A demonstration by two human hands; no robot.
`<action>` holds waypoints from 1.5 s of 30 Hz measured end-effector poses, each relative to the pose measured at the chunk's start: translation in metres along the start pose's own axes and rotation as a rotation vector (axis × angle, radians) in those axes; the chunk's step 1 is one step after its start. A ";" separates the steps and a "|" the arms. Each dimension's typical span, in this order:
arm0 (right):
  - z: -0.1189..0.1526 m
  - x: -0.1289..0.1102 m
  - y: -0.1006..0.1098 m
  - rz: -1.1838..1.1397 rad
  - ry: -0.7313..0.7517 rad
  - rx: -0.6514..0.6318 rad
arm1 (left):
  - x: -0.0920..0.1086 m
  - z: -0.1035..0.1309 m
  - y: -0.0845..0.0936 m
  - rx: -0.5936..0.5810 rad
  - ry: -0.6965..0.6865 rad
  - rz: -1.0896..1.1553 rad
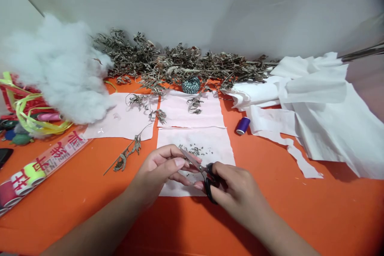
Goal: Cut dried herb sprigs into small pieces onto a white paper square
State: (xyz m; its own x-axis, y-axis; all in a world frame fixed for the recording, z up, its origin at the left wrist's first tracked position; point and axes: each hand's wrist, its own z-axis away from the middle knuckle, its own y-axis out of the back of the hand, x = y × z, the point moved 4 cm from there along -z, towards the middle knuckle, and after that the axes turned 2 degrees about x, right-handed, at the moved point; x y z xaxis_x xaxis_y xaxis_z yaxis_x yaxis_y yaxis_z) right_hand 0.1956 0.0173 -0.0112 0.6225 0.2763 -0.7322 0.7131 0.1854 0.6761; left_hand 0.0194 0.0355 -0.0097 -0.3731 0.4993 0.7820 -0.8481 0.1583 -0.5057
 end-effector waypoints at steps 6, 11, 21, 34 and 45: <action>0.001 -0.006 0.000 -0.051 -0.063 -0.058 | 0.003 0.001 -0.002 -0.032 0.004 0.062; 0.000 -0.005 0.000 -0.026 -0.048 -0.041 | 0.002 0.000 0.000 -0.017 -0.002 0.046; 0.003 -0.003 -0.002 -0.070 -0.064 -0.057 | 0.003 0.000 -0.001 0.012 0.003 0.010; 0.002 -0.001 -0.002 -0.075 -0.086 -0.070 | 0.003 0.000 0.000 0.037 -0.003 -0.019; 0.001 -0.004 -0.001 -0.073 -0.103 -0.089 | 0.002 0.000 0.000 0.012 0.005 0.017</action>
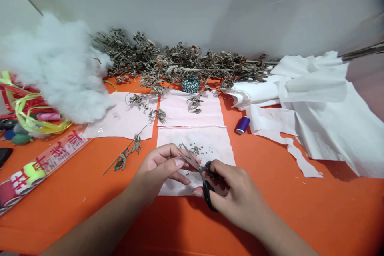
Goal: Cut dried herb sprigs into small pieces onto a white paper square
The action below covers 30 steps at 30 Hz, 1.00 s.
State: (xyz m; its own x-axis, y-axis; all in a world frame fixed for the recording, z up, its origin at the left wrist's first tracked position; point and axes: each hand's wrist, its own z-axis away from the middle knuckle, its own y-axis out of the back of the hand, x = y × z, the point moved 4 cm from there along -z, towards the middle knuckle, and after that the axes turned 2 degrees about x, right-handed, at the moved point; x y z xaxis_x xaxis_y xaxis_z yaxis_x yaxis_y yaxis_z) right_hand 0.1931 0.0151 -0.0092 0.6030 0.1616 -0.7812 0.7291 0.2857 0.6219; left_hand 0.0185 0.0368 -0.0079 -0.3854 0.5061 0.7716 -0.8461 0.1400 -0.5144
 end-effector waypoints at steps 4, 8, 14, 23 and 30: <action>-0.001 0.004 -0.001 -0.004 -0.005 -0.003 | 0.001 0.000 0.000 0.025 -0.008 -0.042; -0.001 0.005 -0.002 -0.030 -0.013 -0.001 | 0.002 0.000 0.000 0.060 -0.007 -0.064; 0.000 0.002 -0.001 -0.051 -0.033 -0.025 | -0.001 0.000 0.000 0.009 0.008 -0.007; -0.001 0.003 0.000 -0.031 -0.013 -0.014 | 0.002 -0.001 -0.002 0.031 -0.005 -0.034; -0.001 0.001 -0.002 -0.066 -0.050 -0.046 | 0.001 0.001 -0.001 -0.019 -0.004 0.014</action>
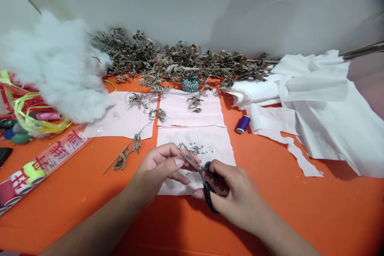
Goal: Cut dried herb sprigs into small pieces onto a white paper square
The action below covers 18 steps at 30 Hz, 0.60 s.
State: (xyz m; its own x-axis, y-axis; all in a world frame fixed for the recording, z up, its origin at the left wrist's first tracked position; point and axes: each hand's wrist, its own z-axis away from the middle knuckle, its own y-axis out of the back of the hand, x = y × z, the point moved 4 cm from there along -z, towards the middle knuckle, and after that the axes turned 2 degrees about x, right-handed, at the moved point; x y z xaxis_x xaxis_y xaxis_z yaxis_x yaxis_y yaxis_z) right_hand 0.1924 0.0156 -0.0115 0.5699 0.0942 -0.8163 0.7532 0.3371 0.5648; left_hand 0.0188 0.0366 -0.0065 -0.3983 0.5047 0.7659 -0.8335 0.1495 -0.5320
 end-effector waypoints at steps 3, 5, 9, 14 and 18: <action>0.000 -0.001 0.001 0.012 0.015 0.009 | -0.001 -0.001 0.001 -0.020 -0.001 0.018; 0.000 -0.001 0.001 0.020 0.024 0.013 | -0.001 -0.002 0.001 -0.011 -0.003 0.006; 0.001 0.003 0.000 0.016 0.021 0.000 | 0.000 -0.004 0.001 0.037 -0.011 -0.043; 0.001 0.005 0.000 0.016 0.010 0.011 | 0.000 -0.003 0.001 0.061 -0.004 -0.062; 0.001 0.002 0.000 -0.003 -0.005 0.002 | 0.000 -0.001 0.002 0.051 -0.007 -0.047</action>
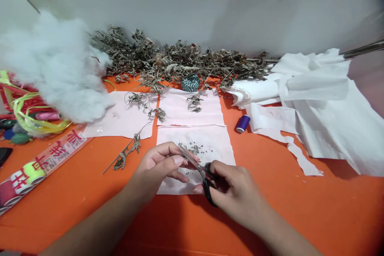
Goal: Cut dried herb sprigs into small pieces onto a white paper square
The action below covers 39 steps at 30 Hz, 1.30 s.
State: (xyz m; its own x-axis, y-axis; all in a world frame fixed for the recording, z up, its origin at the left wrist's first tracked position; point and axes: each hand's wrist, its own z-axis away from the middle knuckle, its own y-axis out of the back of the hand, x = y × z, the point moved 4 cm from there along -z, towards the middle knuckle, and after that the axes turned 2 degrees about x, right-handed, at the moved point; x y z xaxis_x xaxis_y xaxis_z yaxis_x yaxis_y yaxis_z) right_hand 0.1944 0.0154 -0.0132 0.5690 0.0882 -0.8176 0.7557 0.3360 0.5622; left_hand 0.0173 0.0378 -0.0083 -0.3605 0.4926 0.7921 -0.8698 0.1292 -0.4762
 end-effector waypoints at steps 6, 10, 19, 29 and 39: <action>-0.001 -0.002 0.000 -0.006 -0.015 -0.026 | 0.000 0.000 -0.001 -0.024 0.005 0.034; -0.001 0.000 0.000 0.010 -0.004 -0.019 | 0.001 -0.001 -0.001 0.014 0.003 -0.014; 0.001 0.001 -0.001 -0.029 -0.030 -0.036 | 0.001 0.001 -0.001 -0.027 -0.001 0.009; -0.001 0.002 -0.001 -0.012 0.007 -0.017 | 0.001 -0.002 0.000 0.014 0.010 -0.048; 0.000 -0.002 -0.002 -0.040 -0.024 -0.078 | 0.003 0.000 -0.001 -0.003 0.007 -0.015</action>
State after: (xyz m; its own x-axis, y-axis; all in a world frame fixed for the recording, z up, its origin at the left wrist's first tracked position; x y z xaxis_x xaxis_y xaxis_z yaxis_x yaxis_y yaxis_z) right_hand 0.1919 0.0151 -0.0127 0.5475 0.0512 -0.8352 0.7507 0.4108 0.5173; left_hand 0.0174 0.0392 -0.0059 -0.3449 0.4964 0.7966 -0.8743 0.1389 -0.4651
